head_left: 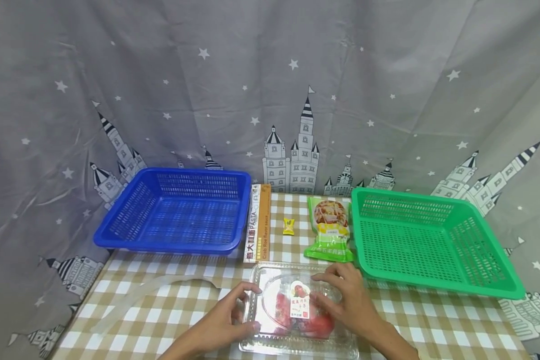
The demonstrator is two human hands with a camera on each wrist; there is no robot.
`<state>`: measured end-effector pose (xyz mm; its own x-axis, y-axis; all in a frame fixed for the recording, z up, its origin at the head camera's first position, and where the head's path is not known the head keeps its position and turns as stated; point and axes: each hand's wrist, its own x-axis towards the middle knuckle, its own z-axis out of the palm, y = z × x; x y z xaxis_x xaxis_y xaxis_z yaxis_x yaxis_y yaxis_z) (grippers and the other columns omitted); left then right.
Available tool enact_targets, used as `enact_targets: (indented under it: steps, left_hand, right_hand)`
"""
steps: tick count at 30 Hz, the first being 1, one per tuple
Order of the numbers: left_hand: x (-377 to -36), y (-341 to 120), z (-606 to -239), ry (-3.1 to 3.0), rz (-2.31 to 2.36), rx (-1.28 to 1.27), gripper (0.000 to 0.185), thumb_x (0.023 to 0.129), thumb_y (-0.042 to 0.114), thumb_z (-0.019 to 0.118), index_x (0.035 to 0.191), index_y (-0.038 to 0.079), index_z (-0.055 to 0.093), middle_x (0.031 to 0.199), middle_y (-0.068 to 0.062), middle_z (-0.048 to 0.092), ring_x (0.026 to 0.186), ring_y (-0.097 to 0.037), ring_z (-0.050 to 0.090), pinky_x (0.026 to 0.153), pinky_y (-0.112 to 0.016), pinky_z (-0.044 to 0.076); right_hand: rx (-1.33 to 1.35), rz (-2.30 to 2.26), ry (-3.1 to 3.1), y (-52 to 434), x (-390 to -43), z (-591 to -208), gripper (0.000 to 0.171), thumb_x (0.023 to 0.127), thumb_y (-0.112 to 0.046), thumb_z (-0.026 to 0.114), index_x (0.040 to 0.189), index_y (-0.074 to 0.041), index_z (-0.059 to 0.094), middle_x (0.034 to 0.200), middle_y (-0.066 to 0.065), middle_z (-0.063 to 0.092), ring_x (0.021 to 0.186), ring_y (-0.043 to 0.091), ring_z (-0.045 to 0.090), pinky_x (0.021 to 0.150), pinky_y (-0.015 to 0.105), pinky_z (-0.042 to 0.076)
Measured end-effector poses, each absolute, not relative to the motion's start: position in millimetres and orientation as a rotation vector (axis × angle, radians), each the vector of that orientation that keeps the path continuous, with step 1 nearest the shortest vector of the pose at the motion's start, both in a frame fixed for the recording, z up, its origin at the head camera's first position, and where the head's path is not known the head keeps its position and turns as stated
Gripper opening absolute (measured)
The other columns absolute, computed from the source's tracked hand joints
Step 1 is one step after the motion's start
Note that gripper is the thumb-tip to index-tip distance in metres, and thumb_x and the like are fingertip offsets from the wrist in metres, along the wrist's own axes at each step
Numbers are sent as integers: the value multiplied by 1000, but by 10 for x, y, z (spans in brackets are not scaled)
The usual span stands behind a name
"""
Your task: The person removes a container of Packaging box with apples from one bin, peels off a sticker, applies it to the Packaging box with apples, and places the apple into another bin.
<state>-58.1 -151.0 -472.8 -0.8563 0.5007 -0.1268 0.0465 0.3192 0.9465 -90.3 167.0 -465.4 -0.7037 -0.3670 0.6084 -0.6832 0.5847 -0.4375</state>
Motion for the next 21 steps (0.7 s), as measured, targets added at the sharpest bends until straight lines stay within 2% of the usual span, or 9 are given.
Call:
enact_targets:
  steps: [4,7,9,12,15,18,21]
  left_hand:
    - [-576,-1507,-4739,2185,1565,478,57,88,23,74,135,29,42,119,-15,39,74,-16,53,61,-31,50]
    - [-570,-1502,-4747,2162,1582,479,57,89,21,73,135,28,41,118,-15,38,75,-15,52,60,-29,50]
    - [-566,-1500,-4749,2150,1594,488,56,89,20,73,135,26,41,118,-15,37,73,-13,51,59,-27,49]
    - [-561,-1498,-4751,2138,1609,505,56,89,19,72,135,25,40,115,-16,37,69,-9,49,57,-24,47]
    - [-562,-1496,-4749,2130,1620,510,56,89,17,72,135,24,40,113,-16,37,67,-6,47,55,-22,45]
    - [-558,-1492,-4753,2121,1629,501,56,89,15,72,134,23,40,113,-16,37,67,-6,48,55,-22,46]
    - [-554,-1489,-4759,2125,1632,498,56,88,14,71,133,23,40,114,-17,37,68,-7,50,55,-23,46]
  right_hand:
    - [619,1202,-2338,1859,-820,-4627,17,81,-7,79,95,-14,72,82,-8,62,74,11,54,67,25,43]
    - [311,1406,-2426,2006,-713,-4608,10,87,-3,73,92,-12,73,78,-6,65,66,11,57,60,23,46]
    - [61,1522,-2502,2109,-646,-4598,7,94,-10,68,91,-8,73,74,-1,65,64,12,57,56,25,46]
    - [-272,1708,-2550,2281,-588,-4599,31,101,-27,59,95,2,71,75,8,65,65,17,59,57,28,48]
    - [-491,1897,-2502,2465,-557,-4619,54,103,-43,47,103,7,68,76,12,62,66,19,60,59,31,50]
    - [-584,2107,-2387,2657,-537,-4649,63,102,-53,38,109,3,66,81,9,60,69,17,59,61,31,51]
    - [-578,2259,-2249,2821,-525,-4678,56,101,-54,35,109,-7,65,84,5,59,71,15,59,62,28,51]
